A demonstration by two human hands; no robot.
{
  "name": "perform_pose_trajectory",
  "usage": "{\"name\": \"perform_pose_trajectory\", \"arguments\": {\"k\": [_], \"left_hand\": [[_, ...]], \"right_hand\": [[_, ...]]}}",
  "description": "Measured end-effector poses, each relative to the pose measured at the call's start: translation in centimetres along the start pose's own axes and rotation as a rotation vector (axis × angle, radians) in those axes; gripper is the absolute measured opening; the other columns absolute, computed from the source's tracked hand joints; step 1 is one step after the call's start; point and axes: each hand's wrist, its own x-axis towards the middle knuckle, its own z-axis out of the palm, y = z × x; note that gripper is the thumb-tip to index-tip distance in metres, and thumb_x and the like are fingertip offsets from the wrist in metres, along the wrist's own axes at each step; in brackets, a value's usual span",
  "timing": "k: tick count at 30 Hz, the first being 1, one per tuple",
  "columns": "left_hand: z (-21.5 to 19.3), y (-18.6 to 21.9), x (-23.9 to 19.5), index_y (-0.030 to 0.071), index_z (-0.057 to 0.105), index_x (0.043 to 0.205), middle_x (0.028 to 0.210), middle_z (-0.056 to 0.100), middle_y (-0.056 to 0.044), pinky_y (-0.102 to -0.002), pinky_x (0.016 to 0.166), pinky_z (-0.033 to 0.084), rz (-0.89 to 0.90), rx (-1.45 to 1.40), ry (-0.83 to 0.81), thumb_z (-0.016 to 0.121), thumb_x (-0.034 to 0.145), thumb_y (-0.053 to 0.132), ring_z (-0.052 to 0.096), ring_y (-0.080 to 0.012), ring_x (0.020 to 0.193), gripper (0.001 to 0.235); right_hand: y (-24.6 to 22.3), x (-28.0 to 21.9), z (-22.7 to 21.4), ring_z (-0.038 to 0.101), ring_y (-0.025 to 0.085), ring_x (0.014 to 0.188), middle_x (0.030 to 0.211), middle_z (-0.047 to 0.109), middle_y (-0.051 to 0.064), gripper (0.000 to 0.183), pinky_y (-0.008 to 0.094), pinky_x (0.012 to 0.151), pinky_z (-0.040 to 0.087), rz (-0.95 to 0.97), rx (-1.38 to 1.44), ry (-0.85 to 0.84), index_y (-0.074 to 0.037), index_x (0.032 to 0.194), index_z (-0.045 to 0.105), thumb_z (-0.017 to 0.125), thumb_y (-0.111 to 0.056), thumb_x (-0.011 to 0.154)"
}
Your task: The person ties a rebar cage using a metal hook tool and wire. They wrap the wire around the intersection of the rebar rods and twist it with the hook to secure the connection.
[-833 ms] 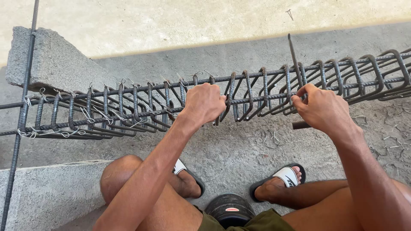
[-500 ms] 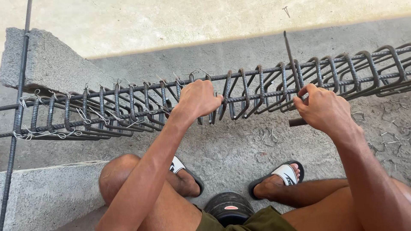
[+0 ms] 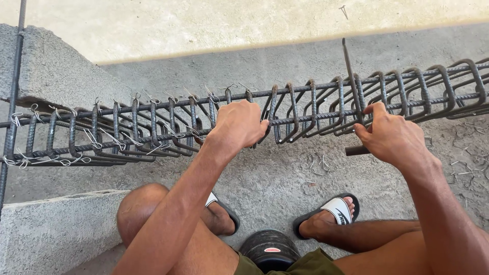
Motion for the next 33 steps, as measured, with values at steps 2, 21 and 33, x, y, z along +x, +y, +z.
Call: {"name": "perform_pose_trajectory", "arguments": {"k": [2, 21, 33], "left_hand": [[-0.2, 0.1, -0.1, 0.003, 0.075, 0.089, 0.076, 0.072, -0.011, -0.035, 0.057, 0.057, 0.011, -0.003, -0.013, 0.059, 0.102, 0.037, 0.066, -0.0205, 0.057, 0.040], [-1.2, -0.1, -0.5, 0.002, 0.075, 0.088, 0.075, 0.071, -0.013, -0.036, 0.051, 0.057, 0.018, -0.007, -0.067, 0.058, 0.102, 0.039, 0.068, -0.0229, 0.055, 0.043], [-1.0, -0.4, -0.2, 0.000, 0.075, 0.088, 0.079, 0.073, -0.015, -0.041, 0.057, 0.059, 0.049, -0.002, -0.065, 0.063, 0.099, 0.043, 0.072, -0.0286, 0.063, 0.045]], "right_hand": [[-0.1, 0.1, 0.0, 0.079, 0.026, 0.098, 0.104, 0.084, 0.007, 0.056, 0.046, 0.082, 0.058, 0.010, -0.029, -0.001, -0.014, 0.146, 0.047, 0.050, -0.051, 0.104], [0.5, -1.5, -2.9, 0.081, 0.017, 0.070, 0.083, 0.085, 0.002, 0.045, 0.031, 0.061, 0.061, 0.110, -0.211, -0.026, -0.029, 0.126, 0.069, 0.039, -0.060, 0.112], [0.7, 0.3, -2.2, 0.084, 0.016, 0.091, 0.110, 0.084, -0.003, 0.048, 0.035, 0.077, 0.067, 0.110, -0.191, -0.147, -0.028, 0.128, 0.066, 0.038, -0.061, 0.107]]}}
